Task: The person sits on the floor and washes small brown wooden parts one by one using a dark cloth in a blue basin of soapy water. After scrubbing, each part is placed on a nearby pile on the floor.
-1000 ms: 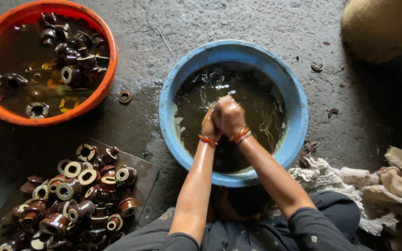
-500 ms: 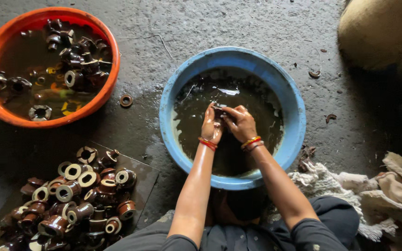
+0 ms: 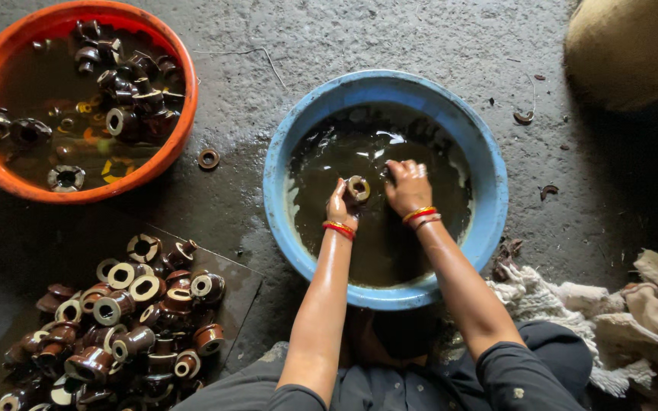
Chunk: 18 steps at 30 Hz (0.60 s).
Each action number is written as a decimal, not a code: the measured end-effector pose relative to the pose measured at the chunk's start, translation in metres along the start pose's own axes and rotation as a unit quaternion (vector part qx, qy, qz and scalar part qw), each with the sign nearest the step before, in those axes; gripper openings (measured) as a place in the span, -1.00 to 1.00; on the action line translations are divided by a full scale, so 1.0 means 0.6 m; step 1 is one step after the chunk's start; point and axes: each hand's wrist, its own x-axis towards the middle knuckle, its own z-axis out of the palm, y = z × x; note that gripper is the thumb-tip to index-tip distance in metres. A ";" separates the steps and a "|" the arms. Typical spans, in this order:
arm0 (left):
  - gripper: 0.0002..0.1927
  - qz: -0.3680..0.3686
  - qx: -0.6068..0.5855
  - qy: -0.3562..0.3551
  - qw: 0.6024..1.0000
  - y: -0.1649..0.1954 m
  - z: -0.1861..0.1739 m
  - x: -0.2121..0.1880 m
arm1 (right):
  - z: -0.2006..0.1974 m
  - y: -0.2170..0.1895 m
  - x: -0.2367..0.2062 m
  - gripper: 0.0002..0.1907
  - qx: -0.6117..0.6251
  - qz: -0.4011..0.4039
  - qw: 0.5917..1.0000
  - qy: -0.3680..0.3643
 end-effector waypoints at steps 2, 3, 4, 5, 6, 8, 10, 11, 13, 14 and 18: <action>-0.68 -0.019 0.025 0.032 0.999 -0.005 -0.006 0.004 | 0.015 -0.005 -0.001 -0.37 -0.012 -0.055 0.998 -0.005; -0.67 -0.029 0.038 0.049 0.998 -0.008 -0.008 0.005 | 0.021 -0.005 0.002 -0.31 -0.020 -0.072 0.997 -0.004; -0.70 -0.005 0.082 0.033 0.996 -0.011 -0.008 0.005 | 0.026 -0.005 0.005 -0.24 -0.028 -0.088 0.996 -0.004; -0.73 0.020 0.128 0.016 0.992 -0.015 -0.006 0.005 | 0.024 -0.005 0.008 -0.34 0.075 -0.064 0.995 0.011; -0.75 0.045 0.172 -0.004 0.984 -0.017 -0.005 0.005 | 0.022 -0.005 0.011 -0.43 0.177 -0.040 0.983 0.028; -0.78 0.050 0.257 -0.018 0.965 -0.025 -0.003 0.004 | 0.017 0.002 0.013 -0.52 0.346 -0.001 0.937 0.054; -0.76 0.057 0.318 -0.054 0.945 -0.035 0.003 0.002 | 0.005 0.005 0.007 -0.61 0.476 0.032 0.876 0.071; -0.76 0.060 0.340 -0.080 0.935 -0.036 0.005 -0.002 | -0.003 0.001 0.000 -0.63 0.393 -0.055 0.913 0.097; -0.74 0.050 0.312 -0.107 0.943 -0.041 0.009 -0.010 | -0.021 -0.009 -0.014 -0.66 0.212 -0.225 0.941 0.139; -0.71 0.041 0.262 -0.113 0.958 -0.043 0.009 -0.016 | -0.027 -0.017 -0.023 -0.64 0.161 -0.255 0.939 0.163; -0.62 0.036 0.270 -0.117 0.955 -0.054 0.018 -0.024 | -0.024 -0.029 -0.032 -0.68 0.118 -0.254 0.937 0.210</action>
